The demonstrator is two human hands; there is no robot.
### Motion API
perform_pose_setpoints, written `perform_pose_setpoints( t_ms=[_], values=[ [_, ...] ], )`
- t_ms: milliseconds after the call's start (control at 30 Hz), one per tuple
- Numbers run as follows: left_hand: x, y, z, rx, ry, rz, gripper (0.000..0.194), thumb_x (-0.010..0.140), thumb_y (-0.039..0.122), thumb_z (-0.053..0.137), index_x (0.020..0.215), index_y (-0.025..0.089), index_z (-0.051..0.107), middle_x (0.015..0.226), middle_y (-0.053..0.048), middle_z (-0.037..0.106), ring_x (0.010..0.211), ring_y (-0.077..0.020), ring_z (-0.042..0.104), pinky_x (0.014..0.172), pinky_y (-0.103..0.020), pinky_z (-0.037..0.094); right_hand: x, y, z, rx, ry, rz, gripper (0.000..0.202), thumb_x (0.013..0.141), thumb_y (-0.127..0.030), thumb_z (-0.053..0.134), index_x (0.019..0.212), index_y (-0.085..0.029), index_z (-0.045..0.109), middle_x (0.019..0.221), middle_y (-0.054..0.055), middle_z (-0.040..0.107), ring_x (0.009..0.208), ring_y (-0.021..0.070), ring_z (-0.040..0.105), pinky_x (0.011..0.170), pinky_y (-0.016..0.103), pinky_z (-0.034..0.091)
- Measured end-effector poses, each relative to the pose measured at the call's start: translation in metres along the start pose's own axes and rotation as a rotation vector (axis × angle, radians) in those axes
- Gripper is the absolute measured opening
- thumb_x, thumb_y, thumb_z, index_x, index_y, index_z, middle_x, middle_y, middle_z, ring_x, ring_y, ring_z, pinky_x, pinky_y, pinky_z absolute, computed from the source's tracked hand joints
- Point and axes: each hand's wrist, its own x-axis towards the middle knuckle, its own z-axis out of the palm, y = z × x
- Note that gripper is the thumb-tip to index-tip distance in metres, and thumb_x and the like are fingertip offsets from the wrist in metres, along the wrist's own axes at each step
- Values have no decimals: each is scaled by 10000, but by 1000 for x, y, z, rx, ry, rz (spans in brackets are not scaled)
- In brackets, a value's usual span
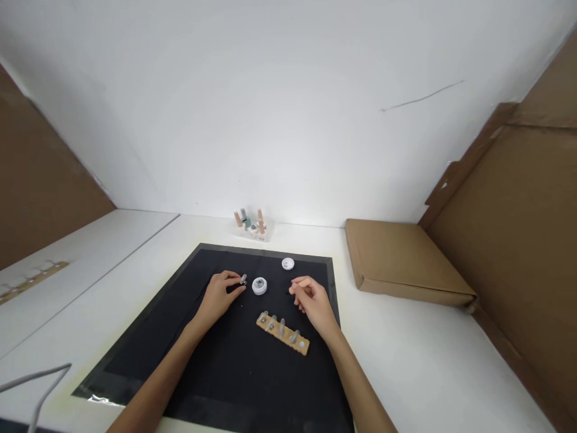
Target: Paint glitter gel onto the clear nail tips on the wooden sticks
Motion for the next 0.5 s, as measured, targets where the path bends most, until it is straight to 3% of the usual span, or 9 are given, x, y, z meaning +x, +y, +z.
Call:
perform_pose_setpoints(
  t_ms=[333,500],
  values=[
    [-1,1,-3,-43,4,-41,151,707,283,658,802,217,755,905,-63,699,920,-271,590,874,-411,459,-1,-2,-3,6,3,2,300,702,-473,693,641,-189,621,615,-2,587,426,86,439,380,219,331],
    [-1,-1,-11,-83,-15,-62,288,680,248,672,959,198,727,965,-77,686,937,-266,604,877,-417,465,-2,-2,-4,7,1,-1,284,705,-454,697,644,-188,618,585,-10,575,426,89,442,386,217,328]
  ],
)
